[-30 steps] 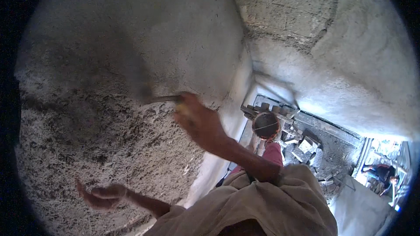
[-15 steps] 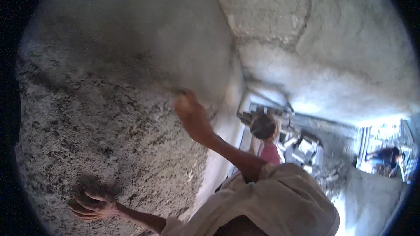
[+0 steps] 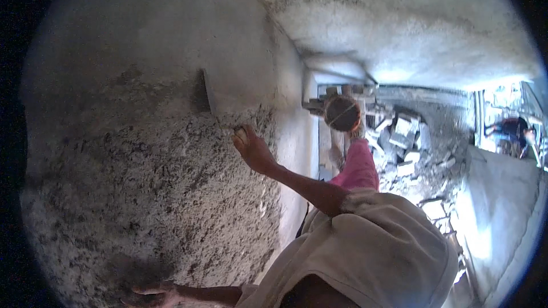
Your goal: The person receives a bucket of mortar, retrieves a trowel, and applies mortar from the bucket onto the wall using the trowel.
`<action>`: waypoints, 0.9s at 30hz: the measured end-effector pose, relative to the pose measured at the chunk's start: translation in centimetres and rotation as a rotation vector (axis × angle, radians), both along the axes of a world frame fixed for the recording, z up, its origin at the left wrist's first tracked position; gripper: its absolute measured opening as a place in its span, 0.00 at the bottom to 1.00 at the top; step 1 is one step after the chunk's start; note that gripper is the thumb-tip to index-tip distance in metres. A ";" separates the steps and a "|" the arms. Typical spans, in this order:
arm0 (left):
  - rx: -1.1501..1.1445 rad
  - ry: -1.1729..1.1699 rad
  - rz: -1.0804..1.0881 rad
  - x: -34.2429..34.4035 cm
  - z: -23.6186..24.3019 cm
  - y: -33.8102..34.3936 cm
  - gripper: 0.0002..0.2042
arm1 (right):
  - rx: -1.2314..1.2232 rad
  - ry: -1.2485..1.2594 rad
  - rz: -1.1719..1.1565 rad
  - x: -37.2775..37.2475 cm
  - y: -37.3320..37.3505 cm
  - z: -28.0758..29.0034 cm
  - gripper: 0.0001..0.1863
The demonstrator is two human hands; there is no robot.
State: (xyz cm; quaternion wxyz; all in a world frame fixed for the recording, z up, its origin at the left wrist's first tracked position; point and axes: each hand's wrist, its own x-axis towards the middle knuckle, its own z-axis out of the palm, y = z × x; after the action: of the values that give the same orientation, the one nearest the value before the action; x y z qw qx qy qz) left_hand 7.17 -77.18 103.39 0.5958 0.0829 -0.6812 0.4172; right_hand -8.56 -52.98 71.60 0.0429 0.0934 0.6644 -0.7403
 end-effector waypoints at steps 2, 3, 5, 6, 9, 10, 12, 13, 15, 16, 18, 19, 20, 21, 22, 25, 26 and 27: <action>-0.007 -0.044 -0.010 -1.9 0.3 0.5 0.19 | 0.010 -0.055 -0.112 -0.8 -1.8 -6.3 0.17; -0.012 -0.064 -0.001 -2.9 0.1 0.9 0.19 | -0.026 -0.226 -0.081 -1.4 -0.5 -10.3 0.17; -0.024 -0.112 0.007 -4.2 0.2 1.1 0.19 | -0.133 -0.610 0.035 -2.7 2.6 -16.2 0.18; -0.037 -0.129 0.032 -4.4 0.1 0.7 0.20 | -0.127 -0.537 -0.013 -2.7 2.1 -14.5 0.17; -0.031 -0.200 0.049 -6.1 0.5 1.7 0.20 | -0.089 -0.408 -0.098 -3.3 2.9 -12.7 0.18; -0.021 -0.220 0.025 -7.2 0.5 2.1 0.21 | -0.236 -0.399 -0.039 -2.6 2.1 -18.6 0.20; -0.006 -0.252 0.012 -9.1 0.1 2.5 0.21 | 0.118 0.151 -0.118 -1.1 2.6 -29.2 0.20; -0.008 -0.258 0.025 -9.5 -0.3 2.2 0.21 | 0.130 0.100 -0.116 -2.3 1.9 -28.1 0.20; -0.015 -0.259 0.083 -9.2 -0.5 1.7 0.22 | -0.154 -0.593 -0.030 -5.1 1.4 -20.4 0.19; -0.005 -0.258 0.079 -9.4 -0.2 2.1 0.22 | -0.157 -0.525 -0.098 -6.1 2.1 -18.3 0.20; 0.023 -0.262 0.048 -9.0 0.8 3.0 0.23 | -0.208 -0.585 0.058 -7.3 3.6 -21.7 0.17; 0.040 -0.242 0.038 -9.1 0.9 3.5 0.23 | -0.166 -0.596 0.213 -9.6 5.7 -26.1 0.17; 0.046 -0.222 0.066 -8.7 0.7 3.3 0.23 | 0.152 0.022 0.139 -10.4 6.9 -26.0 0.17; 0.052 -0.200 0.080 -8.2 0.5 3.1 0.24 | 0.241 0.111 0.119 -13.0 8.1 -24.0 0.18; 0.067 -0.183 0.088 -7.8 0.1 2.9 0.24 | 0.336 0.202 0.083 -15.6 9.6 -21.6 0.20; 0.122 -0.114 0.159 -3.4 -0.1 2.5 0.25 | 0.223 -0.052 -0.024 -20.3 11.8 4.1 0.30; 0.139 -0.095 0.171 -2.3 -0.3 2.5 0.25 | 0.330 0.108 -0.055 -21.8 12.3 10.1 0.32; 0.155 -0.080 0.169 -1.8 -0.5 2.4 0.25 | 0.427 0.399 -0.144 -23.1 13.1 15.8 0.32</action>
State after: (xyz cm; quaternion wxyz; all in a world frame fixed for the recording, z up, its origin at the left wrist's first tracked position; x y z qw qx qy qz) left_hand 5.41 -74.76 102.88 0.5226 0.1690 -0.7253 0.4150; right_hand -31.65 -39.84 87.43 -0.1615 0.0000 0.7919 -0.5889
